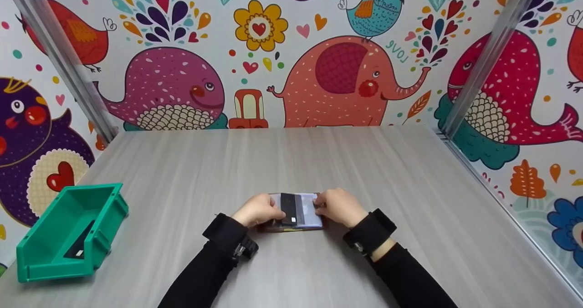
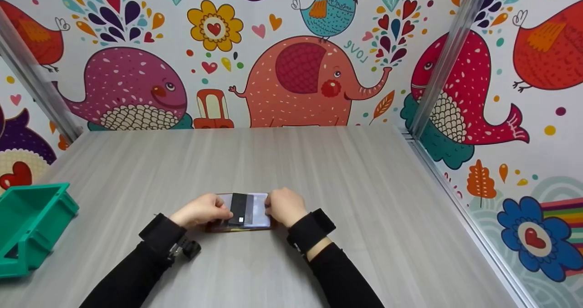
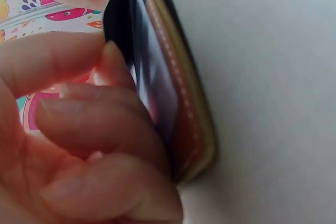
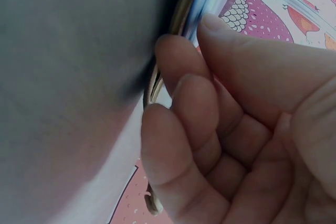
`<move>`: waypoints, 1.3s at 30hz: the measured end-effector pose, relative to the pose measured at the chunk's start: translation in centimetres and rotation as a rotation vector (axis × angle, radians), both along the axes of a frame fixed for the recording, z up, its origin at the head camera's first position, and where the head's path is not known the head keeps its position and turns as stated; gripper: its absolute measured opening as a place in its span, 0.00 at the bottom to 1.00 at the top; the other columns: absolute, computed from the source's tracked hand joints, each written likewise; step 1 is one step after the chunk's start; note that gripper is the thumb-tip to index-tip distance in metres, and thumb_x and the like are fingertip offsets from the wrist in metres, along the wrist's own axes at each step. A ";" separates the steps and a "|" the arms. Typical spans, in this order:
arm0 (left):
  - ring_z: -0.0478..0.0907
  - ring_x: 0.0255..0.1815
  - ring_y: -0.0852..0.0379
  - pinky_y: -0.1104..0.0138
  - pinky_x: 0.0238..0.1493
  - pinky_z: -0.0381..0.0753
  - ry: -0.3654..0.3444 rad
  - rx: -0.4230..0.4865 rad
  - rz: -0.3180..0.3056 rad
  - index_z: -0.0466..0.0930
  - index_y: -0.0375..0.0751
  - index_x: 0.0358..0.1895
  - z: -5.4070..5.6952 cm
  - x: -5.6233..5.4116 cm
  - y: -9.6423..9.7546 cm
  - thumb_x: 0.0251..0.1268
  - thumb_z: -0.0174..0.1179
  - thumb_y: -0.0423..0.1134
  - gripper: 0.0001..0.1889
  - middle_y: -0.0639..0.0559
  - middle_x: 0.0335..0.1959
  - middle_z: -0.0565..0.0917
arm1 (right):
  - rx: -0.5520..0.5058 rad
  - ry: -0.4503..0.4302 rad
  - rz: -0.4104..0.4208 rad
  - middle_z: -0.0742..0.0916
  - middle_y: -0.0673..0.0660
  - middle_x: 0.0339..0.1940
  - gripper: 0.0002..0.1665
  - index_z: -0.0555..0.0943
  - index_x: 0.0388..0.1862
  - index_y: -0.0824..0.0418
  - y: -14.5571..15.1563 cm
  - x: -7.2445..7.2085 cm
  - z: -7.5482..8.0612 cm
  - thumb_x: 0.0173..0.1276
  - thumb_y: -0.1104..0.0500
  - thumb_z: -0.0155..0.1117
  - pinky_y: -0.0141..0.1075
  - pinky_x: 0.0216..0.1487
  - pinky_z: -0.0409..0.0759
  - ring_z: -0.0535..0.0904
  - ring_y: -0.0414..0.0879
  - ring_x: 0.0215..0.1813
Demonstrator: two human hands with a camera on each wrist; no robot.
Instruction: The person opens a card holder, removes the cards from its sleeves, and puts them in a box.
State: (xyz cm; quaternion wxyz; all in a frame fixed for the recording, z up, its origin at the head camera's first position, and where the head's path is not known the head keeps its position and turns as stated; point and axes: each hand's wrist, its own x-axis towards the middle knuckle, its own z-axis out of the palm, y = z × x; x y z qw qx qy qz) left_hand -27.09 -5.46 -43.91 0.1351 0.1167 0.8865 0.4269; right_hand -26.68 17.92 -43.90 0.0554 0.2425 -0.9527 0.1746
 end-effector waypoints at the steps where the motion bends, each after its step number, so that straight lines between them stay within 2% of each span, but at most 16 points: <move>1: 0.66 0.16 0.62 0.72 0.18 0.65 -0.007 0.015 0.001 0.69 0.44 0.16 0.0 0.0 -0.1 0.50 0.67 0.32 0.15 0.56 0.15 0.71 | 0.002 -0.001 0.000 0.84 0.52 0.25 0.05 0.85 0.26 0.57 0.0 0.0 0.0 0.55 0.63 0.76 0.43 0.29 0.75 0.73 0.46 0.26; 9: 0.65 0.15 0.64 0.73 0.18 0.64 0.004 0.115 -0.002 0.68 0.46 0.14 -0.1 0.1 -0.7 0.48 0.65 0.30 0.16 0.58 0.14 0.69 | 0.000 -0.020 -0.004 0.82 0.51 0.24 0.08 0.83 0.24 0.57 0.0 0.0 0.0 0.56 0.63 0.75 0.41 0.28 0.73 0.71 0.44 0.25; 22: 0.61 0.14 0.65 0.73 0.18 0.60 0.067 0.162 -0.018 0.66 0.49 0.11 -0.4 0.2 -1.2 0.45 0.60 0.29 0.15 0.62 0.11 0.65 | 0.009 -0.011 0.013 0.80 0.50 0.22 0.10 0.80 0.23 0.57 0.0 -0.1 0.0 0.56 0.64 0.75 0.40 0.27 0.71 0.69 0.44 0.24; 29: 0.62 0.15 0.65 0.73 0.19 0.61 0.097 0.169 -0.005 0.67 0.49 0.12 -0.4 0.4 -1.4 0.44 0.60 0.29 0.14 0.62 0.12 0.66 | 0.003 -0.016 0.004 0.81 0.50 0.24 0.08 0.82 0.24 0.57 0.0 -0.1 0.0 0.56 0.63 0.75 0.41 0.28 0.73 0.71 0.44 0.25; 36: 0.63 0.17 0.64 0.71 0.22 0.62 0.131 0.184 0.015 0.69 0.48 0.13 -0.5 0.5 -1.5 0.44 0.61 0.29 0.14 0.61 0.13 0.67 | -0.001 -0.009 0.000 0.86 0.54 0.29 0.05 0.87 0.31 0.59 0.0 0.1 0.0 0.56 0.63 0.75 0.44 0.32 0.77 0.75 0.46 0.28; 39: 0.64 0.18 0.63 0.70 0.24 0.63 0.146 0.182 0.022 0.70 0.47 0.14 -0.4 0.5 -1.7 0.44 0.61 0.29 0.12 0.61 0.15 0.68 | 0.001 -0.002 0.004 0.86 0.54 0.28 0.04 0.87 0.30 0.58 -0.1 0.0 0.0 0.56 0.63 0.75 0.44 0.31 0.77 0.75 0.46 0.27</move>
